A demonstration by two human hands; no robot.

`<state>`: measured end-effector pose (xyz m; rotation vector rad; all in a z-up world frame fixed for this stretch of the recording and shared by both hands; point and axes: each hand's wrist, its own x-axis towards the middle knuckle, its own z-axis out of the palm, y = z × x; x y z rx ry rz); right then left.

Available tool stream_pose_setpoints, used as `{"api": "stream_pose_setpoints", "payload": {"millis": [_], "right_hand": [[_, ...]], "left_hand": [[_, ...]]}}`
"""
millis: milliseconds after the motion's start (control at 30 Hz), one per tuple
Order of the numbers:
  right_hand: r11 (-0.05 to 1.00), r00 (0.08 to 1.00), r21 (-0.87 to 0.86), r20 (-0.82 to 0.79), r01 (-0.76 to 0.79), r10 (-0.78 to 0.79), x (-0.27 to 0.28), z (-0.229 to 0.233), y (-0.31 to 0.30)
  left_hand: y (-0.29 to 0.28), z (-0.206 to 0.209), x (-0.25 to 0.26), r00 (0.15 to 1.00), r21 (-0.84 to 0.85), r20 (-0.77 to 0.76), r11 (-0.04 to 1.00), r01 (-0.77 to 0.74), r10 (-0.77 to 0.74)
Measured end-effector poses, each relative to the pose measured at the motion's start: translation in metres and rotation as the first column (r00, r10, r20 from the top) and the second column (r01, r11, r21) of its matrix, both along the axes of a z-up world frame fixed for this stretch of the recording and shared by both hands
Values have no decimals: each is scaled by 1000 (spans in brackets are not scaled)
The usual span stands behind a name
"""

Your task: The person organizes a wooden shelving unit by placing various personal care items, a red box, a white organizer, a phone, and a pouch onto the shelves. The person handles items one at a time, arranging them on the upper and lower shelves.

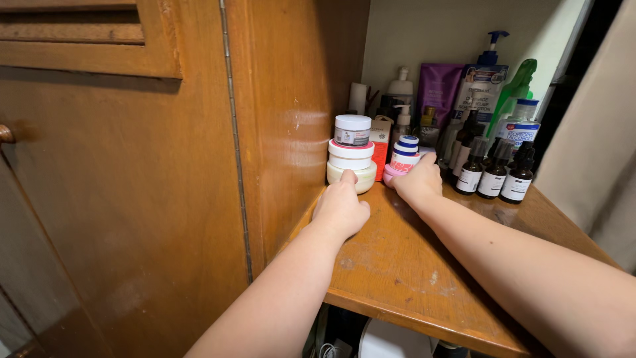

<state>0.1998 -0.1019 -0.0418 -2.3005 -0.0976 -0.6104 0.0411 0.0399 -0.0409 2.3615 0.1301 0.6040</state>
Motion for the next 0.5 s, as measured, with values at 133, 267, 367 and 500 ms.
{"api": "stream_pose_setpoints", "payload": {"millis": [133, 267, 367, 500], "right_hand": [[1000, 998, -19, 69, 2, 0, 9, -5, -2], [999, 995, -30, 94, -24, 27, 10, -7, -6], [999, 996, -9, 75, -42, 42, 8, -6, -6], [999, 993, 18, 106, -50, 48, 5, -8, -6]], "left_hand": [[0, 0, -1, 1000, 3, -11, 1000, -6, 6], [0, 0, 0, 1000, 9, 0, 1000, -2, 2], [0, 1, 0, 1000, 6, -17, 1000, -5, 5], [0, 2, -1, 1000, 4, -25, 1000, -8, 8]]}}
